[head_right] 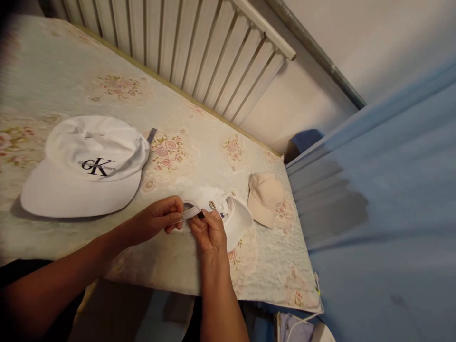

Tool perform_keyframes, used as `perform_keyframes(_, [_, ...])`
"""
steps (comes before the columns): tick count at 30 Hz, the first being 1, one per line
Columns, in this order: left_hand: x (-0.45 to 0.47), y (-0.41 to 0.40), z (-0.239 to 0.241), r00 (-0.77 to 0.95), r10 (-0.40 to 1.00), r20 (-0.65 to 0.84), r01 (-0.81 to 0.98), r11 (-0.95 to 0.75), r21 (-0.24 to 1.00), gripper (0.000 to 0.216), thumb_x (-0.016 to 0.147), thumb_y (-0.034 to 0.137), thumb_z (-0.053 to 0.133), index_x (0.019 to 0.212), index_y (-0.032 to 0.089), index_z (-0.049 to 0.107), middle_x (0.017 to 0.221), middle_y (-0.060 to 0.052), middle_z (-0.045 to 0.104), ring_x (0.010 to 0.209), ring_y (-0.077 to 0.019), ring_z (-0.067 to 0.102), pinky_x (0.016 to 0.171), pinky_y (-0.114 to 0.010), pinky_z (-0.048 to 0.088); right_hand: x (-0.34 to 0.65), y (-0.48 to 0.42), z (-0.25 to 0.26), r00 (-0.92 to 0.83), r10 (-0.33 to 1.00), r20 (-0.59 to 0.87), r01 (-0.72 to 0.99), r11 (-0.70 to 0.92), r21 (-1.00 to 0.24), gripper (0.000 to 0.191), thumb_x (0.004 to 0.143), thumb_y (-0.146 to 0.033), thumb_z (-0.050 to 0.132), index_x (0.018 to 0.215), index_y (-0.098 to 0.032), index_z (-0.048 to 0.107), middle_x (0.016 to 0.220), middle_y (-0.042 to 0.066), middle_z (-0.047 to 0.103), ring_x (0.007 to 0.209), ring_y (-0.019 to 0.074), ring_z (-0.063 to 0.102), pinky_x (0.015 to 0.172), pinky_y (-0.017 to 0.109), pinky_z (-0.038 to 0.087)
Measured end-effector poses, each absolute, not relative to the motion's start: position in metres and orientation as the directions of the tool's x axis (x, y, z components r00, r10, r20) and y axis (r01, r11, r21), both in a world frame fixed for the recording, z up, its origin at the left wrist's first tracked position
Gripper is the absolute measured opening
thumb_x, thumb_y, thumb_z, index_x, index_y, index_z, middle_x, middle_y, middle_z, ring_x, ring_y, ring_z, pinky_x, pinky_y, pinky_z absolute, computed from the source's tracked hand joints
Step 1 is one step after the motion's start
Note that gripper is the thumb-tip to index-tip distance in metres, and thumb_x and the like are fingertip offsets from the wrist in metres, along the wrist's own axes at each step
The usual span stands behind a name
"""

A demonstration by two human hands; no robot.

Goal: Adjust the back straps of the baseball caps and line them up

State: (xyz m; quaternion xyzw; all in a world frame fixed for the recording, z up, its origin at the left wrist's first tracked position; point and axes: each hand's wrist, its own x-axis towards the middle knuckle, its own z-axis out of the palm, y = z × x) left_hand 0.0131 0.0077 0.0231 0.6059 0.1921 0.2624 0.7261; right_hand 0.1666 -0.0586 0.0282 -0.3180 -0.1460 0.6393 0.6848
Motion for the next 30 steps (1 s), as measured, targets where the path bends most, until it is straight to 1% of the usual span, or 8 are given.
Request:
perform_keyframes(2, [0.013, 0.007, 0.025, 0.789, 0.615, 0.010, -0.104, 0.118, 0.988, 0.016, 0.083, 0.034, 0.054, 0.080, 0.019, 0.048, 0.063, 0.006, 0.054, 0.050, -0.0075, 0.039, 0.049, -0.022, 0.030, 0.167, -0.059, 0.030, 0.147, 0.968, -0.203, -0.793, -0.007, -0.609, 0.028, 0.058, -0.007, 0.075, 0.066, -0.016, 0.050, 0.054, -0.008, 0.045, 0.043, 0.0015, 0.031, 0.035, 0.011, 0.027])
perform_keyframes(5, [0.014, 0.006, 0.024, 0.791, 0.612, 0.003, -0.058, 0.071, 0.996, 0.017, 0.085, 0.034, 0.052, 0.086, 0.018, 0.055, 0.064, 0.006, 0.051, 0.053, -0.0080, 0.038, 0.051, -0.022, 0.030, 0.167, -0.058, 0.030, 0.171, 0.964, -0.204, -0.805, 0.018, -0.592, 0.028, 0.059, -0.008, 0.075, 0.063, -0.016, 0.048, 0.053, -0.008, 0.043, 0.043, 0.0018, 0.030, 0.035, 0.012, 0.030])
perform_keyframes(7, [0.016, 0.005, 0.020, 0.780, 0.625, 0.023, -0.047, 0.022, 0.999, 0.018, 0.085, 0.035, 0.051, 0.083, 0.017, 0.056, 0.063, 0.006, 0.049, 0.056, -0.0090, 0.040, 0.054, -0.023, 0.031, 0.167, -0.058, 0.028, 0.183, 0.962, -0.200, -0.800, 0.028, -0.599, 0.029, 0.060, -0.008, 0.074, 0.063, -0.016, 0.046, 0.054, -0.008, 0.042, 0.044, 0.0020, 0.029, 0.035, 0.012, 0.030])
perform_keyframes(10, [0.019, 0.004, 0.016, 0.754, 0.657, 0.027, -0.021, -0.017, 1.000, 0.020, 0.084, 0.035, 0.052, 0.075, 0.018, 0.052, 0.060, 0.006, 0.047, 0.057, -0.0100, 0.040, 0.056, -0.024, 0.031, 0.168, -0.058, 0.025, 0.177, 0.967, -0.182, -0.795, 0.032, -0.606, 0.030, 0.063, -0.008, 0.072, 0.064, -0.017, 0.043, 0.055, -0.008, 0.041, 0.045, 0.0022, 0.030, 0.036, 0.012, 0.031])
perform_keyframes(15, [0.020, 0.002, 0.018, 0.727, 0.687, -0.012, 0.009, 0.008, 1.000, 0.022, 0.082, 0.037, 0.053, 0.071, 0.018, 0.050, 0.055, 0.006, 0.044, 0.054, -0.0104, 0.038, 0.054, -0.025, 0.029, 0.171, -0.058, 0.021, 0.197, 0.962, -0.190, -0.819, 0.055, -0.571, 0.033, 0.062, -0.005, 0.071, 0.066, -0.018, 0.040, 0.055, -0.009, 0.038, 0.044, 0.0016, 0.029, 0.038, 0.011, 0.029])
perform_keyframes(21, [0.020, 0.002, 0.019, 0.719, 0.694, -0.020, 0.020, 0.008, 1.000, 0.021, 0.080, 0.037, 0.053, 0.071, 0.018, 0.050, 0.055, 0.007, 0.044, 0.053, -0.0106, 0.039, 0.053, -0.025, 0.029, 0.173, -0.059, 0.018, 0.197, 0.956, -0.218, -0.840, 0.050, -0.541, 0.035, 0.061, -0.005, 0.070, 0.066, -0.019, 0.038, 0.053, -0.011, 0.034, 0.044, 0.0023, 0.029, 0.038, 0.012, 0.029])
perform_keyframes(27, [0.022, 0.001, 0.018, 0.704, 0.710, -0.030, 0.041, 0.002, 0.999, 0.021, 0.080, 0.036, 0.053, 0.070, 0.019, 0.050, 0.054, 0.007, 0.044, 0.053, -0.0107, 0.039, 0.053, -0.025, 0.028, 0.170, -0.058, 0.020, 0.209, 0.945, -0.251, -0.855, 0.052, -0.515, 0.034, 0.058, -0.002, 0.068, 0.063, -0.019, 0.038, 0.052, -0.010, 0.035, 0.044, 0.0029, 0.030, 0.038, 0.013, 0.026])
perform_keyframes(30, [0.022, 0.001, 0.017, 0.707, 0.707, -0.029, 0.043, -0.002, 0.999, 0.022, 0.080, 0.037, 0.054, 0.069, 0.019, 0.049, 0.054, 0.006, 0.044, 0.053, -0.0105, 0.038, 0.052, -0.024, 0.028, 0.169, -0.058, 0.021, 0.211, 0.945, -0.250, -0.851, 0.052, -0.523, 0.031, 0.058, -0.002, 0.065, 0.064, -0.019, 0.039, 0.051, -0.010, 0.036, 0.044, 0.0040, 0.030, 0.039, 0.014, 0.026])
